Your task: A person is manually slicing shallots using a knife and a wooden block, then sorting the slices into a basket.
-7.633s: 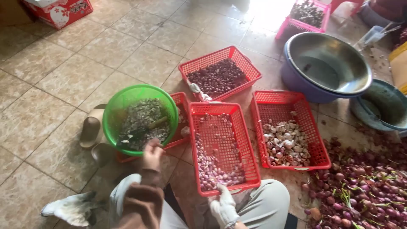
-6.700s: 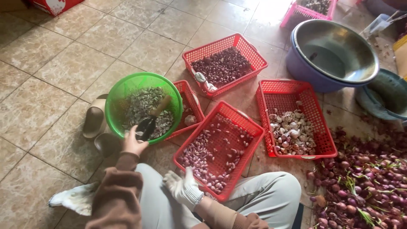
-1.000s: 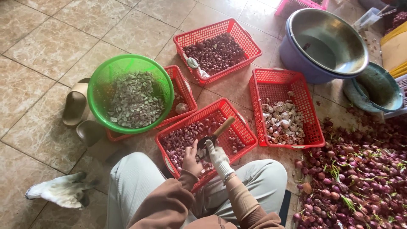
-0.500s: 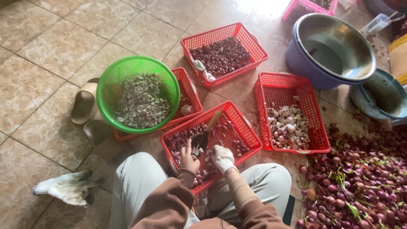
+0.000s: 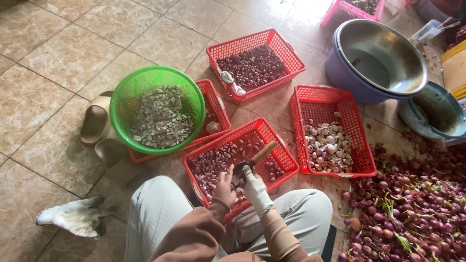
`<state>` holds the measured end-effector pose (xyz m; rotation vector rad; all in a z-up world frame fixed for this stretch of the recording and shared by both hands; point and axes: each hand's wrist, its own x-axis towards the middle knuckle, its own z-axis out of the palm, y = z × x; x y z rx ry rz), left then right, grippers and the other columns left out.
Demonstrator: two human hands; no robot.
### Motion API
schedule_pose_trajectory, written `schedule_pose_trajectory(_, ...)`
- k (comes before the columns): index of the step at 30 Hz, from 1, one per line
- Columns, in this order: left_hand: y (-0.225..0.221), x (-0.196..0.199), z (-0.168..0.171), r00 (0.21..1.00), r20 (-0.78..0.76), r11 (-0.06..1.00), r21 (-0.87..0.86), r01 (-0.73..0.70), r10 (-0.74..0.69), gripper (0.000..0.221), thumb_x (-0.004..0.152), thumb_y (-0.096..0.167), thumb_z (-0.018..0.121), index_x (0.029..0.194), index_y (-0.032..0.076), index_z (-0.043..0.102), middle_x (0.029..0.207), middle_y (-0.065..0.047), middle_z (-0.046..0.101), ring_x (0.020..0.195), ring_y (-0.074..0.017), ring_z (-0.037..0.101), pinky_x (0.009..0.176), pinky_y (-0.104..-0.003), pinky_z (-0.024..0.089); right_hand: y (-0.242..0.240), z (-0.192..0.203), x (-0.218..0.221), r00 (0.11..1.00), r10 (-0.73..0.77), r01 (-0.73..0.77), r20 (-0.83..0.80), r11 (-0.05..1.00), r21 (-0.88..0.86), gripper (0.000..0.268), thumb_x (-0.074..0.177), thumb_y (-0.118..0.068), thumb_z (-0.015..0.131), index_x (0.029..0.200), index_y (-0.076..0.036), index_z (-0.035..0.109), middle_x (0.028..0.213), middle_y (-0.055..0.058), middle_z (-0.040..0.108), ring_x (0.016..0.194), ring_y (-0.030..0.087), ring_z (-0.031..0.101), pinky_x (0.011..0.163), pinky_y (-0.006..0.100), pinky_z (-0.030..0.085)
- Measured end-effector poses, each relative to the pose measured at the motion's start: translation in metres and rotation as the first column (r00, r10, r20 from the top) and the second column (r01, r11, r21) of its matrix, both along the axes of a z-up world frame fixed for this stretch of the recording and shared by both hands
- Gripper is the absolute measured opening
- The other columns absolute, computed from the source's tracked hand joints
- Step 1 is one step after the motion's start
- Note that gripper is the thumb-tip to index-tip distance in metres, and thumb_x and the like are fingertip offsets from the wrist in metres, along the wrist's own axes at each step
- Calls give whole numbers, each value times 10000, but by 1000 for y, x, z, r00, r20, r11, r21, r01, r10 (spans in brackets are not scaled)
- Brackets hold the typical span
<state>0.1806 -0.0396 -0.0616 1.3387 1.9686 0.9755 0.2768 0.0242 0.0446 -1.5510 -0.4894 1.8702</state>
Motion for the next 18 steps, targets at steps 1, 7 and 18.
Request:
schedule_pose_trajectory(1,0,0,-3,1000,-18,1000,6,-25,25,1130,608,-70,652,1607,325,303,1246,-101,527,1144,-404,626,932,-527,553,-3,-6,1,919,233,-247,318,969,3,670,893,-577,652,1306,-53,612,1284,279,660,1200,365,657,1095,423,486)
schedule_pose_trajectory(7,-2,-2,7,998,20,996,61,-68,67,1107,606,-42,676,1596,315,335,1216,-104,540,1137,-412,626,946,-499,555,0,-18,-13,983,73,-89,169,992,90,750,883,-452,779,1428,-5,524,1334,320,620,1122,414,680,945,480,562)
schedule_pose_trajectory(18,1,-6,-6,995,40,994,52,-96,94,1090,603,-72,609,1584,337,369,1210,-100,563,1153,-384,634,961,-472,550,12,-56,0,689,352,-449,633,894,-9,698,818,-845,616,1126,-245,795,991,96,797,1079,326,722,1077,364,499)
